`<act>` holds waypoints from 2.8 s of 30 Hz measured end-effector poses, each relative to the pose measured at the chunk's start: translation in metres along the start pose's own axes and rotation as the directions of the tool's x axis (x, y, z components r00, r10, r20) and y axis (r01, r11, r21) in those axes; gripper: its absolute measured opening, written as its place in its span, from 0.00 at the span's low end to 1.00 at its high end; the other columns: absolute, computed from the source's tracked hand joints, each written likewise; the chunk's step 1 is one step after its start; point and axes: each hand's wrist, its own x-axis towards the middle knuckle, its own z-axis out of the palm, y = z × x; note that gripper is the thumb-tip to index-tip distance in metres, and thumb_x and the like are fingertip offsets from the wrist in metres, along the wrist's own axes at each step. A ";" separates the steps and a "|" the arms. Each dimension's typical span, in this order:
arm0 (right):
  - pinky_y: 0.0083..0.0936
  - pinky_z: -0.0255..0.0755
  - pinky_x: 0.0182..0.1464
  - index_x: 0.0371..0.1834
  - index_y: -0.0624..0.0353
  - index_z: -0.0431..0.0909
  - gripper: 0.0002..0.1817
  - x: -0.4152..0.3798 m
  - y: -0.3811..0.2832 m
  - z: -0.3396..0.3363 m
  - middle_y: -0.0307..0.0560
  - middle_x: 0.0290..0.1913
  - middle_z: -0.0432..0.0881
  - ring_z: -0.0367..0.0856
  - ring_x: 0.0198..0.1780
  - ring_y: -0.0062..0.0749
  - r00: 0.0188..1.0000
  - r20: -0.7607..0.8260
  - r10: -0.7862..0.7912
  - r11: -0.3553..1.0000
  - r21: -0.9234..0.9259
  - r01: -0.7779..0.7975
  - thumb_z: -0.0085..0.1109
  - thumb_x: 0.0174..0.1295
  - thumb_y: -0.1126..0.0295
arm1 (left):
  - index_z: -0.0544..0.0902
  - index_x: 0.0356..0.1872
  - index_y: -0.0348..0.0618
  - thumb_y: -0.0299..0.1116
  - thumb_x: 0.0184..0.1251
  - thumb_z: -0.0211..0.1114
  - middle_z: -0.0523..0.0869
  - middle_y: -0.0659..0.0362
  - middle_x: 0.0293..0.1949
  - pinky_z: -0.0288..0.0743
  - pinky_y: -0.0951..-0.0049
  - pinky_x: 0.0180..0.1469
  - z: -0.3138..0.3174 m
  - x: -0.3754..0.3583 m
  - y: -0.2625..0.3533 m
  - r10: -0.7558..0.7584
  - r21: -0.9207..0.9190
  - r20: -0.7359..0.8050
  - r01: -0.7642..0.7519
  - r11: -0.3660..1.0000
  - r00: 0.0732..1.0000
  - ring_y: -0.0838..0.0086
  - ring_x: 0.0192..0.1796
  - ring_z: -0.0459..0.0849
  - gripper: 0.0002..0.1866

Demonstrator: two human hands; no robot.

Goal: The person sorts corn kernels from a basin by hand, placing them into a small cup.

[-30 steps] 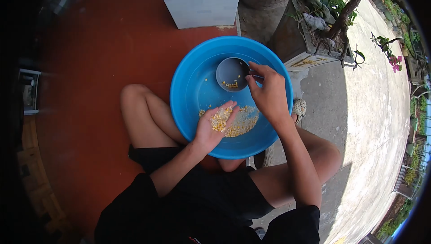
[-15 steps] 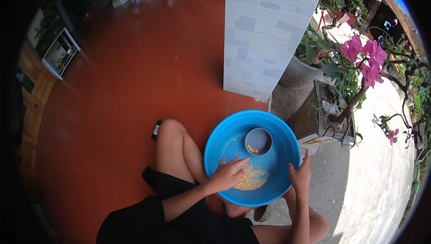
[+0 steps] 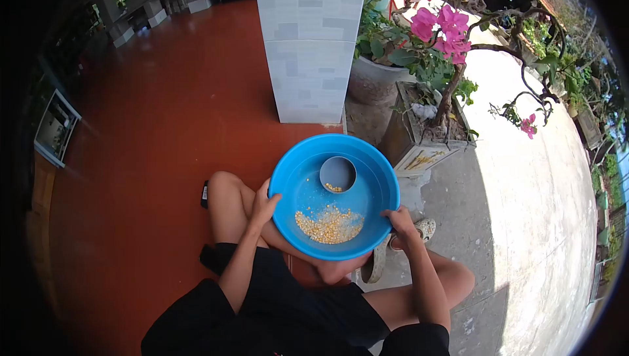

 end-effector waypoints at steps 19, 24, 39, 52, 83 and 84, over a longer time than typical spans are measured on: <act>0.36 0.84 0.58 0.66 0.63 0.80 0.27 -0.195 -0.244 0.010 0.49 0.53 0.87 0.88 0.52 0.31 0.856 0.012 -0.517 0.763 0.460 0.454 0.66 0.73 0.54 | 0.73 0.77 0.27 0.42 0.87 0.45 0.83 0.46 0.71 0.72 0.57 0.78 -0.114 -0.064 0.282 0.361 -0.705 0.194 -0.126 0.698 0.912 0.61 0.72 0.81 0.30; 0.31 0.87 0.52 0.67 0.64 0.81 0.30 -0.247 -0.286 0.043 0.52 0.51 0.90 0.91 0.45 0.31 0.755 -0.099 -0.648 0.644 0.457 0.613 0.68 0.72 0.50 | 0.80 0.68 0.30 0.43 0.91 0.46 0.89 0.48 0.58 0.78 0.58 0.71 -0.163 -0.091 0.353 0.448 -0.657 0.221 -0.207 0.725 0.867 0.63 0.62 0.87 0.26; 0.43 0.83 0.61 0.75 0.72 0.72 0.33 -0.116 -0.133 0.121 0.68 0.53 0.90 0.92 0.57 0.53 0.730 -0.076 -0.679 0.713 -0.306 0.631 0.70 0.69 0.69 | 0.71 0.82 0.34 0.34 0.78 0.61 0.84 0.45 0.69 0.81 0.59 0.73 -0.160 -0.036 0.187 0.131 -0.428 -0.078 -0.152 0.891 0.988 0.60 0.70 0.85 0.34; 0.55 0.81 0.57 0.68 0.72 0.72 0.32 -0.018 -0.079 0.157 0.75 0.50 0.89 0.89 0.53 0.71 0.849 0.103 -0.518 0.595 -0.669 0.445 0.72 0.66 0.66 | 0.72 0.82 0.36 0.29 0.83 0.59 0.84 0.47 0.71 0.77 0.60 0.75 -0.173 0.043 0.011 -0.080 -0.007 -0.151 0.080 0.997 0.985 0.62 0.72 0.84 0.29; 0.47 0.85 0.50 0.77 0.59 0.77 0.32 -0.052 -0.125 0.157 0.61 0.67 0.80 0.89 0.55 0.55 0.737 0.318 -0.597 0.305 -0.760 0.575 0.71 0.69 0.71 | 0.93 0.42 0.33 0.22 0.69 0.73 0.94 0.45 0.41 0.85 0.54 0.55 -0.026 -0.017 0.022 -0.155 0.542 0.531 -0.193 0.818 0.833 0.50 0.48 0.93 0.05; 0.48 0.83 0.54 0.77 0.57 0.77 0.32 -0.052 -0.124 0.157 0.59 0.68 0.80 0.87 0.59 0.53 0.709 0.409 -0.574 0.240 -0.744 0.624 0.71 0.69 0.70 | 0.94 0.43 0.34 0.22 0.69 0.73 0.94 0.45 0.42 0.85 0.55 0.55 -0.021 -0.018 0.027 -0.173 0.526 0.516 -0.151 0.837 0.839 0.51 0.48 0.94 0.06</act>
